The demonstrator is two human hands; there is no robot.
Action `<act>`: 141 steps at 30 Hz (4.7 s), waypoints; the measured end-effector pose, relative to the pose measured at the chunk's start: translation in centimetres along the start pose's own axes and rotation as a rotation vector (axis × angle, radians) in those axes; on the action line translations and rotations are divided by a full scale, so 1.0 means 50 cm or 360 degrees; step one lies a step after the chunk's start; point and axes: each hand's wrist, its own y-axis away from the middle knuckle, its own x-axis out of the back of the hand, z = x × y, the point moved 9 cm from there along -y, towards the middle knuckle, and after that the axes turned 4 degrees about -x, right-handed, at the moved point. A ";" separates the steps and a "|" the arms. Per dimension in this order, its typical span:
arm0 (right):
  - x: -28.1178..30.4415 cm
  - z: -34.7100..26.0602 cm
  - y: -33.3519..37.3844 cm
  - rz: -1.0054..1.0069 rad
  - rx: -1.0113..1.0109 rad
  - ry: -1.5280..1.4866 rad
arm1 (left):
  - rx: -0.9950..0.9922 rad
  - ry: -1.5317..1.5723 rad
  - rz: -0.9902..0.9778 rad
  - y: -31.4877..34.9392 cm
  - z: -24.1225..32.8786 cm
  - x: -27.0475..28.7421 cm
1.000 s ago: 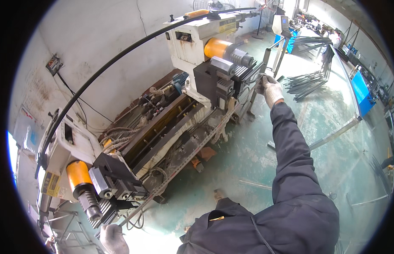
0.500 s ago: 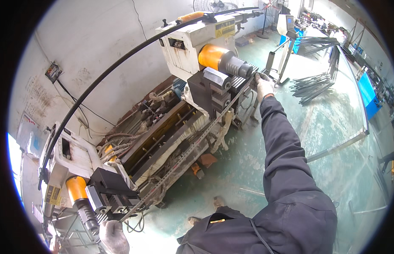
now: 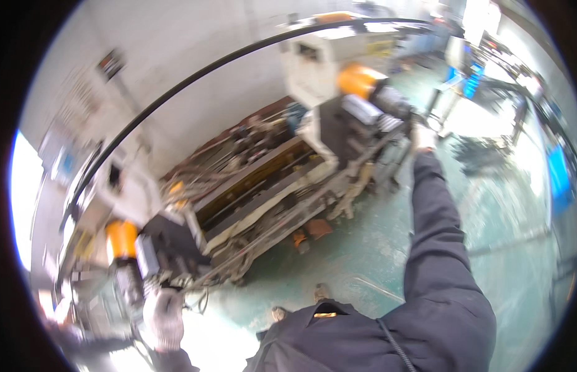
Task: The person operates a metal bending machine in a workshop. They feed metal rods into the machine, adjust the machine's settings, and bend the rods into a curved shape. The person also uses a tape measure to measure the rods and a green tool to assist in the bending process.
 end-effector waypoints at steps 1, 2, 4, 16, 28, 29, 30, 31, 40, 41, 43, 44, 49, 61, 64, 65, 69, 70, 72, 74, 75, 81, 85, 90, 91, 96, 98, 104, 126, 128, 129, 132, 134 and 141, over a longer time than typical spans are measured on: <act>-0.019 0.008 -0.020 0.0022 0.0265 0.0310 | 0.0370 0.0039 -0.0134 0.024 -0.047 0.002; -0.045 0.013 -0.041 0.0071 0.0477 0.0493 | 0.0331 0.0047 -0.0101 0.030 -0.055 0.017; -0.069 0.025 -0.037 0.0291 0.0739 0.0729 | 0.0168 -0.0132 0.0021 0.047 -0.071 0.061; -0.035 -0.254 0.358 -0.0767 -0.0908 -0.2398 | 0.0353 -0.0044 -0.0040 0.200 -0.311 0.211; 0.040 -0.538 0.699 -0.0820 -0.0321 -0.1854 | 0.0322 0.0023 -0.0125 0.235 -0.479 0.243; 0.031 -0.542 0.714 -0.0907 -0.0454 -0.1977 | 0.0317 0.0065 -0.0117 0.232 -0.482 0.242; 0.016 -0.546 0.735 -0.1006 -0.0714 -0.2314 | 0.0318 0.0094 -0.0117 0.228 -0.487 0.242; 0.027 -0.555 0.739 -0.0977 -0.0606 -0.2177 | 0.0316 0.0120 -0.0116 0.224 -0.491 0.244; 0.076 -0.639 0.824 -0.0928 -0.0820 -0.2211 | 0.0421 0.0106 -0.0306 0.202 -0.518 0.241; 0.080 -0.648 0.829 -0.0919 -0.0821 -0.2219 | 0.0413 0.0127 -0.0281 0.200 -0.518 0.244; 0.082 -0.655 0.837 -0.0899 -0.0876 -0.2204 | 0.0421 0.0110 -0.0295 0.198 -0.520 0.242; 0.082 -0.655 0.840 -0.0878 -0.0930 -0.2232 | 0.0418 0.0122 -0.0287 0.197 -0.521 0.243; 0.085 -0.657 0.838 -0.0890 -0.0909 -0.2226 | 0.0372 0.0084 -0.0281 0.197 -0.520 0.242; 0.082 -0.667 0.841 -0.0944 -0.0976 -0.2265 | 0.0399 0.0082 -0.0289 0.201 -0.530 0.236; 0.081 -0.665 0.837 -0.0959 -0.0954 -0.2260 | 0.0411 0.0046 -0.0309 0.204 -0.535 0.231; 0.081 -0.663 0.834 -0.0959 -0.0929 -0.2257 | 0.0417 0.0025 -0.0325 0.204 -0.537 0.229; 0.070 -0.653 0.830 -0.0990 -0.0951 -0.2262 | 0.0427 0.0020 -0.0343 0.205 -0.541 0.225; 0.068 -0.649 0.829 -0.0973 -0.0966 -0.2259 | 0.0431 0.0025 -0.0343 0.205 -0.542 0.224; 0.068 -0.647 0.829 -0.0950 -0.0973 -0.2249 | 0.0423 0.0030 -0.0327 0.204 -0.541 0.225; 0.071 -0.650 0.830 -0.0933 -0.0951 -0.2231 | 0.0400 0.0033 -0.0297 0.203 -0.538 0.227; 0.072 -0.652 0.832 -0.0932 -0.0968 -0.2233 | 0.0389 0.0032 -0.0286 0.203 -0.536 0.228; 0.081 -0.664 0.836 -0.0929 -0.0980 -0.2218 | 0.0334 0.0036 -0.0231 0.202 -0.532 0.232; 0.077 -0.663 0.833 -0.0966 -0.0985 -0.2240 | 0.0346 0.0019 -0.0250 0.203 -0.535 0.227; 0.072 -0.661 0.831 -0.0979 -0.0984 -0.2235 | 0.0371 0.0016 -0.0248 0.204 -0.536 0.225; 0.072 -0.659 0.832 -0.0972 -0.0997 -0.2224 | 0.0384 0.0020 -0.0255 0.204 -0.537 0.225; 0.076 -0.663 0.834 -0.0963 -0.0992 -0.2205 | 0.0451 0.0022 -0.0309 0.206 -0.540 0.224; 0.078 -0.663 0.834 -0.0947 -0.1009 -0.2207 | 0.0460 0.0010 -0.0319 0.207 -0.541 0.223; 0.074 -0.662 0.832 -0.0940 -0.1015 -0.2194 | 0.0414 0.0005 -0.0263 0.205 -0.538 0.225; 0.118 -0.616 0.800 -0.0639 -0.0982 -0.2212 | 0.0603 0.0366 -0.0264 0.187 -0.512 0.208; 0.138 -0.580 0.760 -0.0566 -0.0984 -0.2156 | 0.0517 0.0274 -0.0240 0.181 -0.500 0.219; 0.149 -0.556 0.737 -0.0453 -0.0998 -0.2116 | 0.0538 0.0230 -0.0252 0.183 -0.502 0.218; 0.164 -0.468 0.671 -0.0269 -0.1119 -0.2017 | 0.0619 0.0207 -0.0246 0.198 -0.518 0.217; 0.152 -0.440 0.632 -0.0304 -0.1089 -0.2146 | 0.0534 0.0142 -0.0245 0.201 -0.514 0.214; 0.073 -0.437 0.576 -0.0573 -0.1137 -0.2360 | 0.0251 -0.0185 -0.0379 0.206 -0.485 0.204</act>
